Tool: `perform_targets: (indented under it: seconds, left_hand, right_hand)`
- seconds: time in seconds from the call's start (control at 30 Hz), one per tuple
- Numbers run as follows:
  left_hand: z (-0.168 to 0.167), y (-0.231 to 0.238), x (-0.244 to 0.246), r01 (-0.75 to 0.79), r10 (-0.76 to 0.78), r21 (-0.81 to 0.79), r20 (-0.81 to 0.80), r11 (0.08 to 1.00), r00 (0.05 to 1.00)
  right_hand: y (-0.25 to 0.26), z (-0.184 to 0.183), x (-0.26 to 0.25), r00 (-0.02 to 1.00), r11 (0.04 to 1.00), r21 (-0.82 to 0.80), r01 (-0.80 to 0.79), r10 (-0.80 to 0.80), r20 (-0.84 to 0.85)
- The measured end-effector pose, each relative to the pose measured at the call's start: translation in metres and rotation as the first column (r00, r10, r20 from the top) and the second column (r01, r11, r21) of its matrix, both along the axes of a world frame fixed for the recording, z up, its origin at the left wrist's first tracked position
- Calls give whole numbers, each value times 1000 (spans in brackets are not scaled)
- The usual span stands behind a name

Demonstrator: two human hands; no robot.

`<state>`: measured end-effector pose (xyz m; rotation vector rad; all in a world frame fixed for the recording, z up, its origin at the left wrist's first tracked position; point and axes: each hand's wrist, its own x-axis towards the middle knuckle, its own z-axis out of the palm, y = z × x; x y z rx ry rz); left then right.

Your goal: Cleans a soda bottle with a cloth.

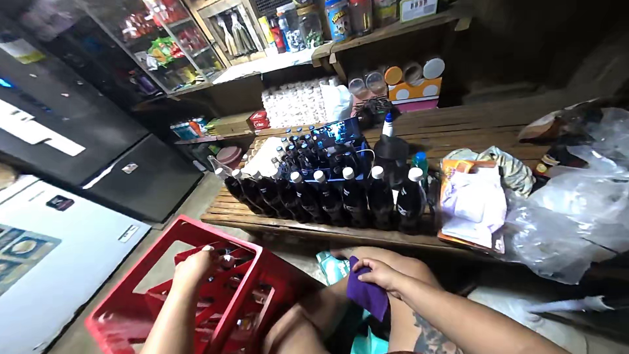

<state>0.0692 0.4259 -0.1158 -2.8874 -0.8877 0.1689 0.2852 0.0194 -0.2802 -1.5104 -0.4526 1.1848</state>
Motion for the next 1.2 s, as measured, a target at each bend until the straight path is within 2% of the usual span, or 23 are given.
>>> perform_targets:
  seconds: [0.03, 0.07, 0.1, 0.17, 0.23, 0.33, 0.37, 0.43, 0.47, 0.53, 0.57, 0.67, 0.77, 0.8, 1.2]
  left_hand:
    - [3, 10, 12, -191, 178, -94, -130, 977, 975]
    - [1, 20, 21, -294, 265, -135, -196, 946, 944]
    - [-5, 30, 25, -321, 287, -156, -203, 934, 936]
    - [-9, 31, 29, -305, 271, -180, -188, 935, 944]
    - [3, 16, 35, -289, 249, -189, -210, 939, 946]
    - [17, -5, 42, -279, 235, -123, -285, 952, 929]
    - [13, -4, 40, -255, 220, -97, -274, 962, 936]
    - [-13, 13, 30, -121, 115, -42, -132, 992, 985]
    - [-14, 11, 30, -99, 94, -35, -126, 994, 988]
    - [13, -15, 50, -258, 206, -108, -353, 960, 913]
    - [18, -21, 55, -288, 223, -123, -380, 950, 898]
    - [23, -30, 58, -305, 231, -135, -395, 943, 889]
    - [-12, 4, 45, -250, 219, -38, -370, 967, 903]
    - [-15, 6, 45, -256, 225, -33, -378, 966, 898]
    - [-8, -2, 45, -319, 271, -82, -358, 944, 894]
  right_hand:
    - [0, 1, 0, 1000, 1000, -5, -2, 2, -1]
    - [1, 0, 0, 1000, 1000, -7, -2, 2, 1]
    - [1, -1, 0, 1000, 1000, -8, -1, 1, 2]
    - [0, -1, 0, 1000, 1000, -7, -6, 6, 2]
    - [0, 2, 0, 1000, 1000, -8, -6, 6, -4]
    - [0, 3, 0, 1000, 1000, -9, -7, 7, -5]
    - [0, 2, 0, 1000, 1000, -7, -4, 4, -7]
    - [0, 1, 0, 1000, 1000, -5, -4, 4, -10]
    - [0, 1, 1, 1000, 1000, -5, -8, 8, -10]
    - [0, 3, 1, 1000, 1000, -10, -15, 15, -2]
    - [0, 3, 1, 1000, 1000, -13, -17, 17, 5]
    - [0, 5, 0, 1000, 1000, -17, -11, 11, 5]
    - [1, 2, 1, 1000, 1000, -17, -18, 18, 4]
    - [1, 1, 1, 1000, 1000, -12, -17, 17, -1]
    - [1, -6, 2, 1000, 1000, -3, -25, 25, -2]
